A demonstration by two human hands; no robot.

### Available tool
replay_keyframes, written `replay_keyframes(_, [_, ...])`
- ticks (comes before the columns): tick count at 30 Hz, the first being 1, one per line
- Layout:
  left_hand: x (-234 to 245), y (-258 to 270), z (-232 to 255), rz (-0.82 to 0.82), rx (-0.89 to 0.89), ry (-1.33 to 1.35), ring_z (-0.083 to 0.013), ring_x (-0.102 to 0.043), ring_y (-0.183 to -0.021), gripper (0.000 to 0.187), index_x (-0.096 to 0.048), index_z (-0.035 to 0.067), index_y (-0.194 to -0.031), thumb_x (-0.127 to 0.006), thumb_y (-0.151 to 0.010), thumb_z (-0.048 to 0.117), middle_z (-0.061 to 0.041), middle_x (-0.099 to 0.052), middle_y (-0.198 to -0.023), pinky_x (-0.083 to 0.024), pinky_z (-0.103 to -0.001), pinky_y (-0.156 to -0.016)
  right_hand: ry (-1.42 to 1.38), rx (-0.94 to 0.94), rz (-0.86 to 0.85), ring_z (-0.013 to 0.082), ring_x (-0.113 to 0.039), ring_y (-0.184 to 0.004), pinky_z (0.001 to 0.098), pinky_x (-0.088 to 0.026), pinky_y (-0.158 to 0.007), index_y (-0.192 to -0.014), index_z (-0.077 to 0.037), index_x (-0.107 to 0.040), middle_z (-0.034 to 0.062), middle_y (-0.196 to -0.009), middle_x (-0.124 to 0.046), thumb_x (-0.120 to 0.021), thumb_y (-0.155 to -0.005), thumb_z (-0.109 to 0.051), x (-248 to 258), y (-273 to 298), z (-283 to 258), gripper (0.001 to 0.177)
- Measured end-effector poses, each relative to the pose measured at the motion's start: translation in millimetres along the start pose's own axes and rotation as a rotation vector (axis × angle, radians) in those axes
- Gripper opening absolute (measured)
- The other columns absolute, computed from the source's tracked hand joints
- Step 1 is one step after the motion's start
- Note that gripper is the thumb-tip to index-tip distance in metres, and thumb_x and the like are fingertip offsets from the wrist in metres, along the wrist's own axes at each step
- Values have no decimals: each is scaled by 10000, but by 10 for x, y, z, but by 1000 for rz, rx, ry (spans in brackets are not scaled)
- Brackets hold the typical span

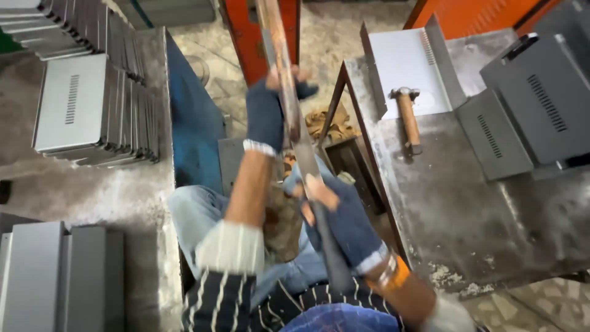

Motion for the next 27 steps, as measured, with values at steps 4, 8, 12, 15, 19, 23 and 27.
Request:
replay_keyframes(4, [-105, -166, -2, -81, 38, 324, -345, -749, -938, 430, -585, -153, -1139, -563, -1041, 265, -240, -709, -1029, -606, -517, -884, -56, 14, 10, 97, -504, -410, 263, -409, -384, -982, -36, -679, 2, -591, -576, -581, -971, -378, -10, -94, 155, 356])
replay_keyframes(8, [-110, 302, -36, 48, 88, 165, -333, -742, -866, 459, -593, -119, -1145, -515, -1046, 322, -214, -734, -1003, -623, -462, -797, -17, 79, -15, 92, -544, -479, 251, -409, -436, -991, 6, -710, 35, -593, -597, -585, -1019, -354, 261, 179, 656, 382])
replay_keyframes(12, [176, 52, -426, 89, 191, 220, -317, -728, -888, 473, -597, -172, -1206, -506, -1124, 285, -238, -713, -1071, -620, -431, -827, 102, 55, 42, 100, -524, -424, 265, -402, -394, -951, -7, -708, 36, -567, -581, -575, -1008, -342, 161, 53, 403, 365])
replay_keyframes(15, [-159, -118, 158, -32, -14, 304, -327, -756, -960, 454, -555, -157, -1228, -516, -1107, 278, -229, -678, -1113, -655, -497, -887, 168, 172, -45, 89, -538, -425, 247, -430, -420, -964, -34, -695, 16, -592, -603, -540, -1015, -340, 167, -175, 203, 347])
replay_keyframes(19, [-153, -77, 295, 32, 61, 166, -355, -774, -864, 454, -579, -64, -1239, -479, -1034, 329, -267, -730, -1130, -638, -431, -780, 100, 85, -18, 95, -520, -427, 263, -406, -405, -960, -35, -702, 23, -616, -605, -577, -985, -283, 327, -160, 81, 280])
replay_keyframes(23, [-106, -114, 533, -97, -30, 129, -304, -725, -939, 296, -600, 19, -1176, -562, -1046, 282, -221, -735, -1164, -606, -415, -833, 442, 424, -186, 121, -623, -785, 268, -517, -691, -1103, 8, -614, 71, -902, -673, -683, -969, -192, 699, -118, -189, 251])
replay_keyframes(27, [170, 93, 509, 7, 49, 287, -239, -662, -821, 249, -567, 78, -944, -697, -1038, 268, -79, -634, -847, -574, -402, -781, 1020, 534, -195, 158, -698, -873, 305, -568, -766, -1373, -66, -589, 65, -1005, -740, -792, -782, -134, 1196, 0, -438, 629])
Point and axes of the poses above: each hand's wrist, its own y-axis away from the middle knuckle, its own x-axis out of the back of the hand, z = x × y, the point moved 4 cm from there along -y, towards the middle knuckle
